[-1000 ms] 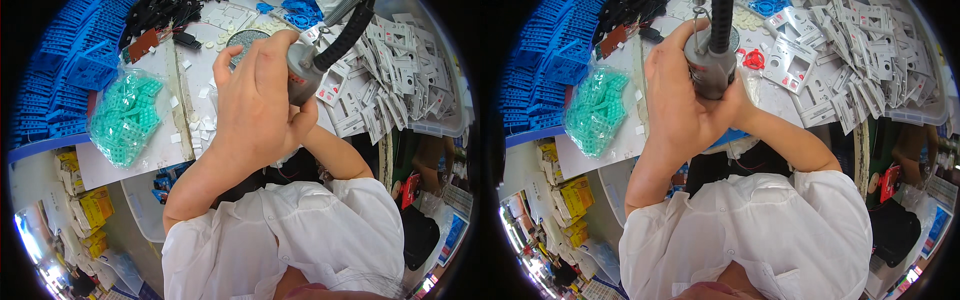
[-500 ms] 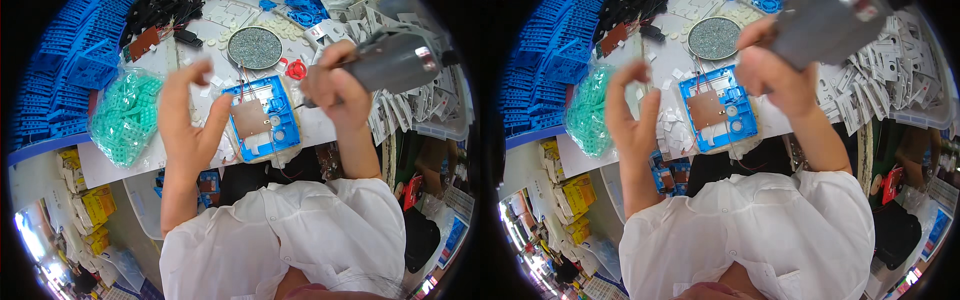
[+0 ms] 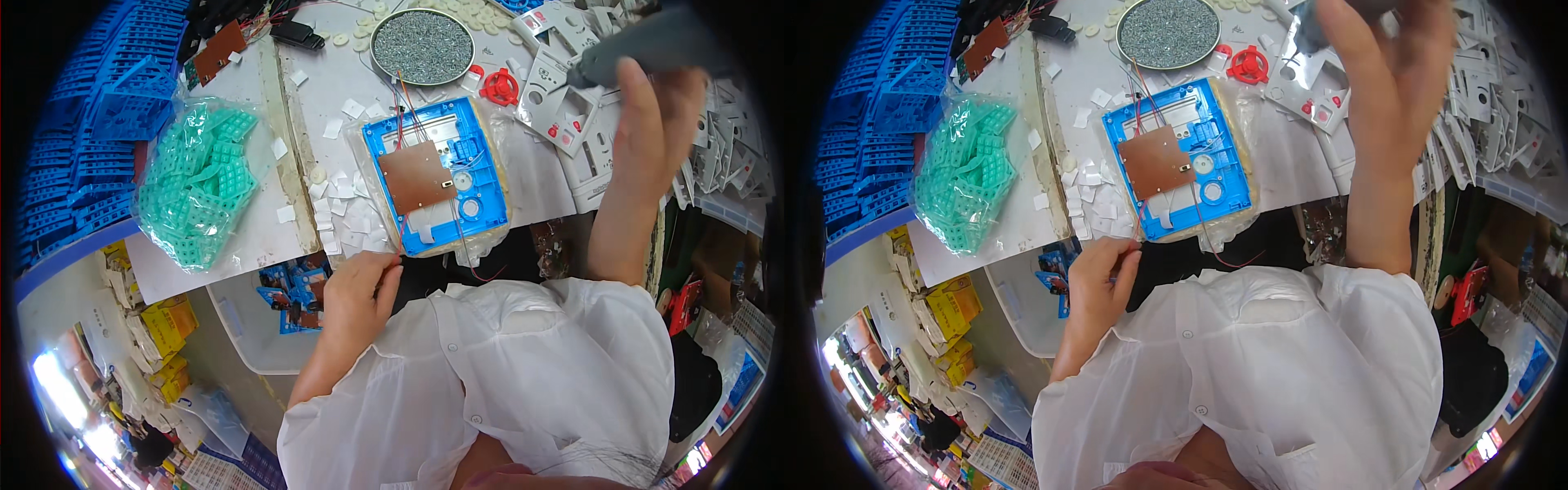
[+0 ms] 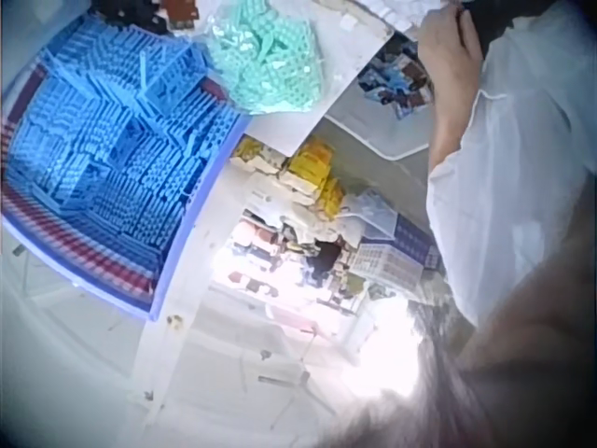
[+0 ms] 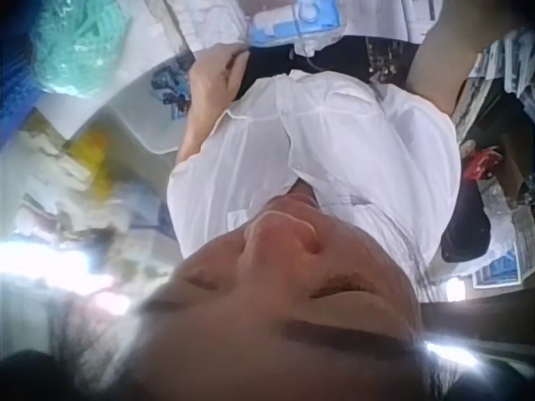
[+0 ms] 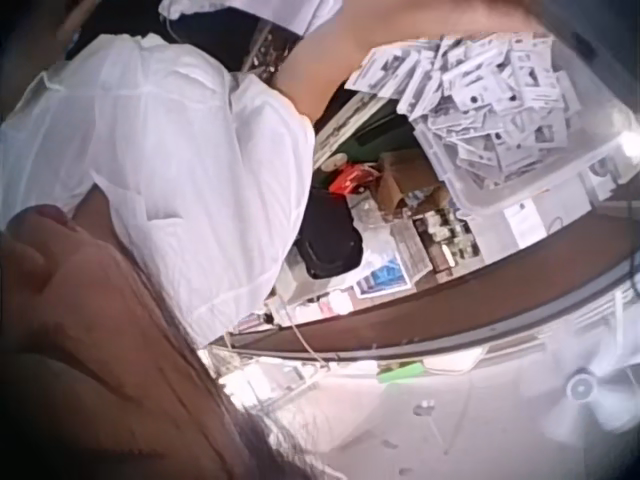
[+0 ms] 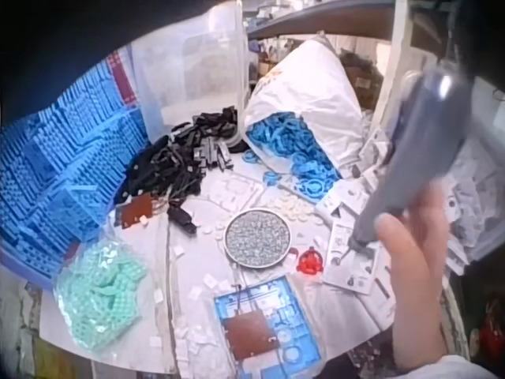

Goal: Assembling electronic toy components using a power screwdriver at a factory station.

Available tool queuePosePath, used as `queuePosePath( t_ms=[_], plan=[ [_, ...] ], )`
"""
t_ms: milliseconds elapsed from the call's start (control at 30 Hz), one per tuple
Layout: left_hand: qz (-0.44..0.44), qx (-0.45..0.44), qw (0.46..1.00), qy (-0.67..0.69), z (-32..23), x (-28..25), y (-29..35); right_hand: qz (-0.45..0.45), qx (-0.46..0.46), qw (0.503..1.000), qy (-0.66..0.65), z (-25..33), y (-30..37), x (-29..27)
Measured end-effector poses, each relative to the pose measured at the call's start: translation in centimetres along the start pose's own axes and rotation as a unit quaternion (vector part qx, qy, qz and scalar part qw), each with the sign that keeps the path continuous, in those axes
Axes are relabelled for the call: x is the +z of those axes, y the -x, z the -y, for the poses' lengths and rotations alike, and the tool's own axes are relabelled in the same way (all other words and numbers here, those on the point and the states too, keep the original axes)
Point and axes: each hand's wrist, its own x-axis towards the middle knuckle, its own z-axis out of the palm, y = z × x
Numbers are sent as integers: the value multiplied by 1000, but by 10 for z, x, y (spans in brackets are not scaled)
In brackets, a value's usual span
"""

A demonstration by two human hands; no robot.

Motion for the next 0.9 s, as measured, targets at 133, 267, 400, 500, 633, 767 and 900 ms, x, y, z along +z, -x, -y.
queuePosePath(
  t_ms=[133, 267, 400, 500, 633, 767, 900],
  plan=[
    [-58, -73, 996, -11, 0, -7, -4, 79, -131, 988, -1, 26, 51, 14],
    [-173, 6, 983, -57, 18, -8, -29, 388, -100, 913, 73, 15, 110, 33],
    [-161, 96, 974, -125, 3, 2, -26, 444, -81, 886, 104, 11, 129, 51],
    [-97, 104, 978, -152, -13, 19, -30, 452, -90, 878, 130, 9, 129, 56],
    [-99, 79, 977, -173, -5, 27, -39, 441, -90, 884, 128, -1, 128, 62],
    [-111, 81, 976, -171, -2, 27, -47, 442, -73, 886, 122, -7, 126, 64],
    [-97, 89, 977, -168, -1, 22, -47, 447, -75, 887, 91, -8, 123, 61]
  ],
)
